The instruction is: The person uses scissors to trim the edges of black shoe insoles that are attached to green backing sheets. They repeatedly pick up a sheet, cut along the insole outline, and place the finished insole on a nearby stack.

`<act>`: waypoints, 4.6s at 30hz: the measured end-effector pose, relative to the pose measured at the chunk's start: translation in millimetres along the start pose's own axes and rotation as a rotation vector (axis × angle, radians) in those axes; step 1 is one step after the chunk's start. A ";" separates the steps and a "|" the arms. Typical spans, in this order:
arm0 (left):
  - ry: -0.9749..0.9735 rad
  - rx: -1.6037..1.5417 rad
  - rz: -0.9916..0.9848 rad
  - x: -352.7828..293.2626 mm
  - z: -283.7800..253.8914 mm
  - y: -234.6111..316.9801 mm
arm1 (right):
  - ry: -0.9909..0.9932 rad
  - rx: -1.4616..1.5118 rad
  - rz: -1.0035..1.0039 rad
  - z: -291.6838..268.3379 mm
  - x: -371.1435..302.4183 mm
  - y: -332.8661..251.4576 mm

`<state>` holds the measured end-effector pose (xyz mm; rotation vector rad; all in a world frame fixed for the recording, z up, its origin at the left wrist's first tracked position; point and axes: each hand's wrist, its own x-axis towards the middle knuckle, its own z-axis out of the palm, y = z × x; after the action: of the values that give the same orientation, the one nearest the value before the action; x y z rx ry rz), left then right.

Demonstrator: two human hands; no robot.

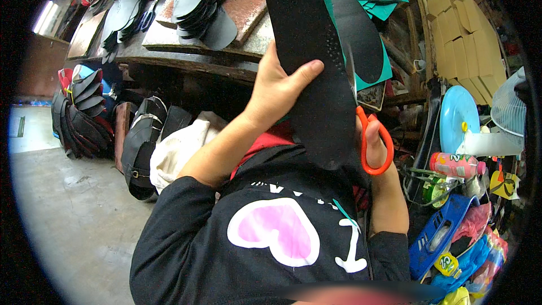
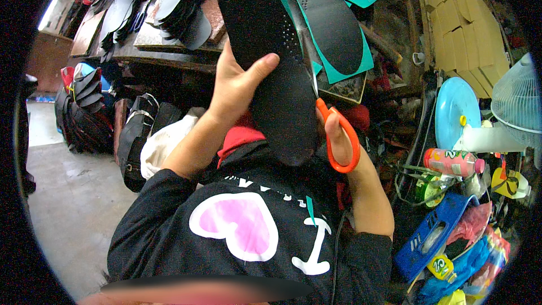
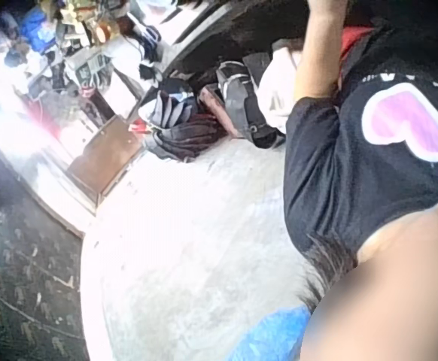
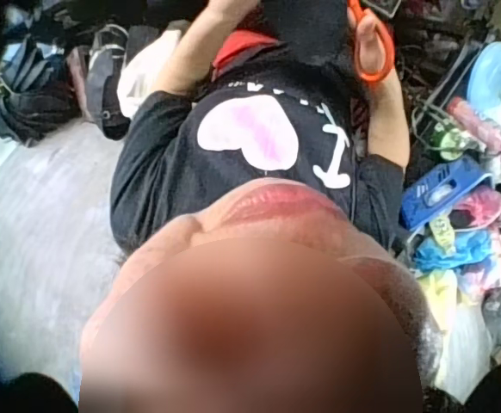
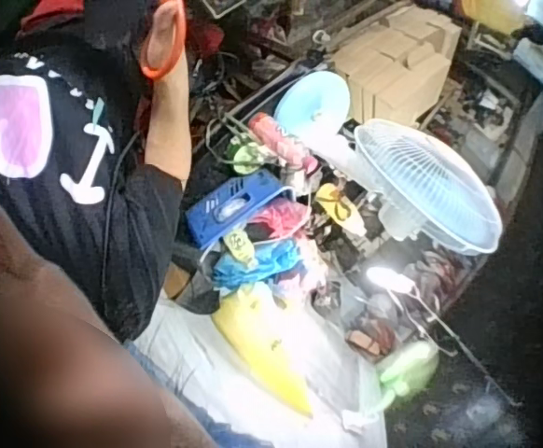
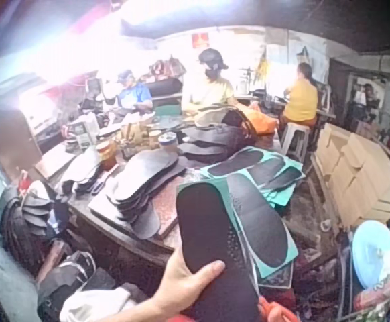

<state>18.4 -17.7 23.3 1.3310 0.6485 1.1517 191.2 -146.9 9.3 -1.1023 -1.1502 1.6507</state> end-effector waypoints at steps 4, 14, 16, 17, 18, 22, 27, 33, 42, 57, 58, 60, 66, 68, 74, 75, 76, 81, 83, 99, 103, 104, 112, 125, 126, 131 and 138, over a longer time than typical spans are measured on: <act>0.019 -0.157 -0.045 -6.7 5.4 -2.0 | 0.025 0.054 -0.031 2.9 0.0 1.7; -0.084 -0.189 -0.137 -15.9 2.8 0.2 | 0.064 0.046 -0.033 8.2 2.8 -1.0; -0.095 -0.202 -0.174 -17.6 -0.3 2.6 | 0.098 0.037 -0.041 7.4 3.0 -0.2; -0.112 -0.210 -0.189 -17.1 -2.8 4.0 | 0.072 0.048 -0.043 5.7 3.1 -0.7; -0.121 -0.217 -0.211 -16.2 -5.5 5.2 | 0.028 0.037 -0.012 2.9 3.1 -2.5; -0.175 -0.251 -0.277 -13.8 -10.2 6.3 | 0.024 0.040 -0.030 3.1 8.2 -7.5; -0.241 -0.196 -0.240 -17.3 -7.4 5.1 | 0.191 0.081 -0.128 13.7 14.8 -6.3; -0.163 -0.261 -0.220 13.8 -17.3 16.6 | 0.126 -0.047 -0.023 -3.1 13.2 -12.0; -0.062 -0.197 -0.063 20.5 16.0 15.0 | 0.209 -0.014 -0.199 7.1 28.6 -16.3; -0.234 -0.186 -0.215 26.3 5.6 20.5 | 0.119 0.039 -0.152 -0.4 26.1 -25.0; -0.246 -0.141 -0.219 29.6 0.9 21.8 | 0.069 0.032 -0.104 -4.6 24.4 -27.3; -0.292 -0.037 -0.294 33.2 -8.0 24.1 | 0.065 0.006 -0.114 -7.9 24.0 -30.0; -0.385 -0.053 -0.315 25.0 -0.4 16.4 | 0.232 0.143 -0.239 11.8 30.8 -19.1; -0.370 -0.049 -0.314 24.3 -0.9 15.1 | 0.167 0.147 -0.237 9.0 29.0 -17.5; -0.468 0.056 -0.328 33.4 -17.8 17.3 | -0.009 0.029 -0.075 -13.4 17.1 -24.1; -0.503 0.088 -0.308 34.3 -18.6 17.6 | 0.000 0.013 -0.093 -11.6 16.3 -24.2; -0.523 0.136 -0.301 34.7 -19.1 17.7 | 0.010 -0.003 -0.111 -9.8 16.7 -24.8; -0.569 0.130 -0.265 37.9 -22.5 15.5 | 0.035 -0.021 -0.075 -5.2 13.4 -31.3; -0.610 0.188 -0.221 44.5 -30.1 14.2 | 0.025 -0.058 -0.046 -10.3 8.9 -35.3; -0.990 0.265 -0.409 71.3 -66.2 8.8 | -0.016 -0.137 0.053 -26.2 -13.4 -32.3; -0.592 -0.815 -0.531 53.0 -48.3 -3.3 | 0.024 0.011 0.008 -22.2 -7.8 -22.0; -0.251 -0.584 -0.503 43.0 -41.2 -3.4 | 0.076 0.026 -0.009 -20.3 -5.5 -18.6; 0.039 -0.499 -0.181 -3.8 -5.8 -9.0 | 0.176 -0.099 -0.025 -4.1 8.3 -1.8; -0.039 -0.280 -0.304 -8.2 -6.6 -2.6 | 0.073 0.005 -0.084 3.9 14.8 -6.8; -0.048 -0.253 -0.301 -6.4 -9.8 0.0 | 0.068 0.006 -0.081 2.0 13.2 -6.4; -0.081 -0.133 -0.319 2.8 -22.1 11.5 | 0.049 0.002 -0.056 -6.9 4.5 -4.3; -0.129 0.046 -0.308 11.7 -43.4 12.6 | 0.119 -0.126 0.028 -8.0 6.2 14.3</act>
<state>-19.7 8.5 29.8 1.2798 0.7589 0.8008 195.1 -142.6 -7.2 -1.2841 -1.1783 1.5287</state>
